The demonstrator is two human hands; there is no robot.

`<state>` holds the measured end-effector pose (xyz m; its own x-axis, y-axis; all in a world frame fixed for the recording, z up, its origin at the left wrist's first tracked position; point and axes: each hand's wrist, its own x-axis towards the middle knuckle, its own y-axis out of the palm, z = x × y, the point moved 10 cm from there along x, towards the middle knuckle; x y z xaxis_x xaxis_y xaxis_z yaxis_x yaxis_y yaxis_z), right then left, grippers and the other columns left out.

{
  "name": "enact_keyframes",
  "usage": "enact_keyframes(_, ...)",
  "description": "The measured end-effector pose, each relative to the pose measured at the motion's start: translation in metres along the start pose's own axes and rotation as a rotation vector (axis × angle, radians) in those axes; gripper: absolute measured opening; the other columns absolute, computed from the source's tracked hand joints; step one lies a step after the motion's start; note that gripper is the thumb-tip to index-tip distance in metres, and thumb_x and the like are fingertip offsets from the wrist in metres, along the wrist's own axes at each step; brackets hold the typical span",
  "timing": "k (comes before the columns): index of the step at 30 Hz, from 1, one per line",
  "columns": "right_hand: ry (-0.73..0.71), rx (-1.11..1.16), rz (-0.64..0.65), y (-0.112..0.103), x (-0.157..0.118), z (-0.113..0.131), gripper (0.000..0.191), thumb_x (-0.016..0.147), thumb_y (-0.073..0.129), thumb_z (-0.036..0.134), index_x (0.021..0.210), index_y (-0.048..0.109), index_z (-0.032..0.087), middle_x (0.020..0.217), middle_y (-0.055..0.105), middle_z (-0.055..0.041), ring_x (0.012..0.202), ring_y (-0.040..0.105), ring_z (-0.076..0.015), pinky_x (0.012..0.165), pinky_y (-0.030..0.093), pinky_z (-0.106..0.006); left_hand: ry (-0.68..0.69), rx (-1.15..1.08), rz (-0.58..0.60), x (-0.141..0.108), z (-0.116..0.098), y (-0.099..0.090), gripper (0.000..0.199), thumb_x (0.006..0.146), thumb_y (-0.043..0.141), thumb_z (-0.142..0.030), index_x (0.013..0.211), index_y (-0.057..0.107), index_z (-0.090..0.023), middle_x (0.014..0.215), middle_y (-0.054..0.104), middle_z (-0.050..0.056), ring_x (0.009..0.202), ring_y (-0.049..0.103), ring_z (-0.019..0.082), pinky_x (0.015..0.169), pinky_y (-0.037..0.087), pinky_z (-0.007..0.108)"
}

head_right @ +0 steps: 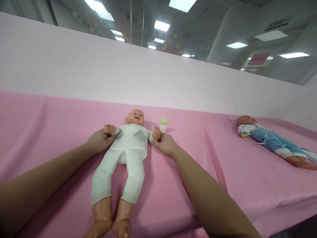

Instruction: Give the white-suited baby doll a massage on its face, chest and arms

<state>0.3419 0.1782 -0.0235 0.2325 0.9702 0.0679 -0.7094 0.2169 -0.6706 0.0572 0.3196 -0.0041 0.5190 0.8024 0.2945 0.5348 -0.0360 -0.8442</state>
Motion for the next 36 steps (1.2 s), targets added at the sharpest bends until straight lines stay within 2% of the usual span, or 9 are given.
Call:
enact_keyframes(10, -0.003, -0.017, 0.007, 0.0006, -0.0001, 0.0002, 0.034, 0.088, 0.07, 0.047, 0.113, 0.071, 0.024, 0.111, 0.076, -0.0054, 0.102, 0.072, -0.0282, 0.084, 0.052, -0.036, -0.004, -0.021, -0.002, 0.0008, 0.0032, 0.0019, 0.024, 0.091, 0.055, -0.048, 0.089, 0.059, -0.025, 0.08, 0.07, 0.002, 0.075, 0.066, 0.026, 0.063, 0.041, 0.034)
enact_keyframes(22, -0.014, 0.02, 0.004, 0.0009, -0.0001, 0.0002, 0.039, 0.088, 0.071, 0.046, 0.121, 0.068, 0.026, 0.117, 0.075, -0.0051, 0.108, 0.071, -0.029, 0.088, 0.053, -0.037, 0.003, -0.025, -0.002, 0.0005, 0.0031, 0.0023, 0.023, 0.091, 0.054, -0.048, 0.088, 0.058, -0.026, 0.079, 0.07, 0.001, 0.075, 0.066, 0.026, 0.063, 0.041, 0.034)
enact_keyframes(36, -0.023, 0.031, 0.01, 0.0021, -0.0001, 0.0022, 0.04, 0.088, 0.071, 0.045, 0.122, 0.068, 0.025, 0.113, 0.076, -0.0057, 0.104, 0.072, -0.0281, 0.086, 0.054, -0.036, 0.008, -0.029, 0.002, -0.0004, -0.0005, 0.0, 0.022, 0.09, 0.053, -0.047, 0.087, 0.056, -0.026, 0.081, 0.069, 0.002, 0.077, 0.066, 0.026, 0.064, 0.042, 0.035)
